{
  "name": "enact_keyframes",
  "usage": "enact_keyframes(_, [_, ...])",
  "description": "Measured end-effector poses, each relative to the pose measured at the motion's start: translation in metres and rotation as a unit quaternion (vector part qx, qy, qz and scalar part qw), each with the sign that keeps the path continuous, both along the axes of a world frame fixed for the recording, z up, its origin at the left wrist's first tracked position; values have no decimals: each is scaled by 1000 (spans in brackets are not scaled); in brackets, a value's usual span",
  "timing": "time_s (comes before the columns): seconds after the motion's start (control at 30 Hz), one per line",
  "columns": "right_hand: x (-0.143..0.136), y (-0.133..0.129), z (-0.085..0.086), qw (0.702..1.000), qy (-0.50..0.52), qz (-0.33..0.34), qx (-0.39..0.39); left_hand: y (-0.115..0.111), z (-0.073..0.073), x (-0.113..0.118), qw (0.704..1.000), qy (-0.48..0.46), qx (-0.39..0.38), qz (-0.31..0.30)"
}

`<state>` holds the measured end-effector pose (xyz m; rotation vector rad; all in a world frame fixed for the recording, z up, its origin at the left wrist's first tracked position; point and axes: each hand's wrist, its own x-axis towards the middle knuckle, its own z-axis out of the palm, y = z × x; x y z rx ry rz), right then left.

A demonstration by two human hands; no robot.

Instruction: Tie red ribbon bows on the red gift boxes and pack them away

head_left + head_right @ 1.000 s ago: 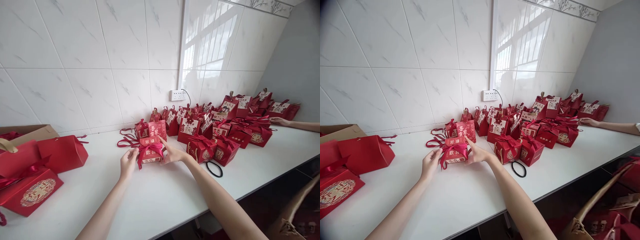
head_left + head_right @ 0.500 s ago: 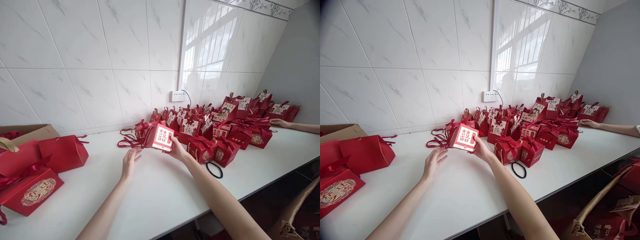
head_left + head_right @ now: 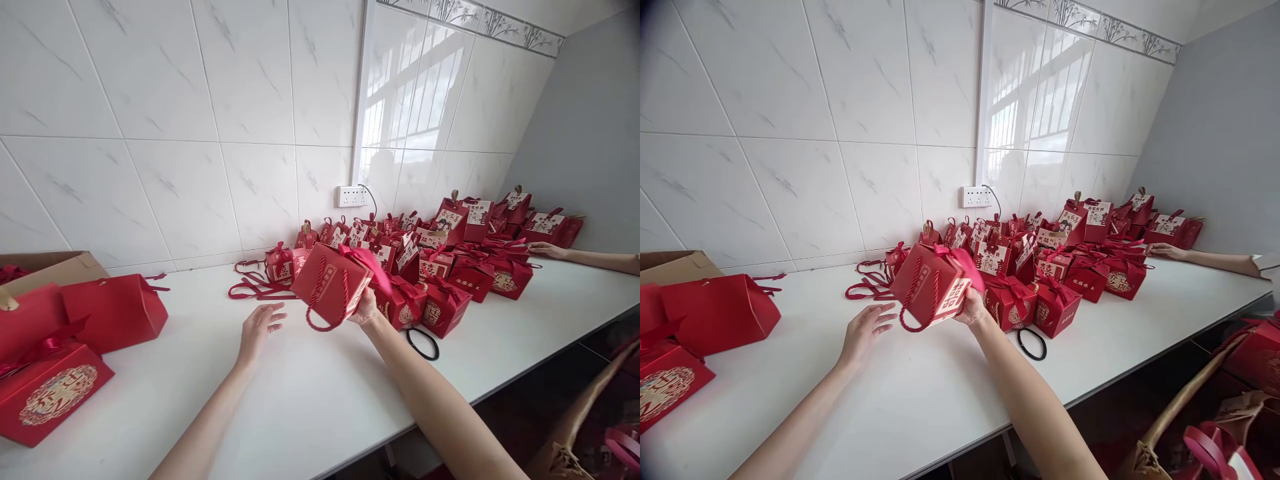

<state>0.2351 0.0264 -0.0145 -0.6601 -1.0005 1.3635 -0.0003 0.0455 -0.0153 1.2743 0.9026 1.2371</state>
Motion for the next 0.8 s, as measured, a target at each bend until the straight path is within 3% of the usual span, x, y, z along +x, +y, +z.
enact_keyframes(0.2, [-6, 3, 1, 997, -41, 63, 19, 5, -5, -2, 1000, -3, -8, -3])
enact_keyframes(0.43, [2, -13, 21, 996, 36, -39, 67, 17, -4, -4, 990, 133, 52, 16])
enact_keyframes(0.53, [19, -27, 41, 991, 20, -91, 94, 26, -5, -4, 983, 174, 56, 3])
enact_keyframes(0.67, [42, -45, 83, 977, -104, -130, 136, 34, -9, -5, 974, 224, 39, -13])
enact_keyframes(0.8, [59, -65, 116, 911, -277, -251, 175, 36, -11, -5, 967, 249, 42, -23])
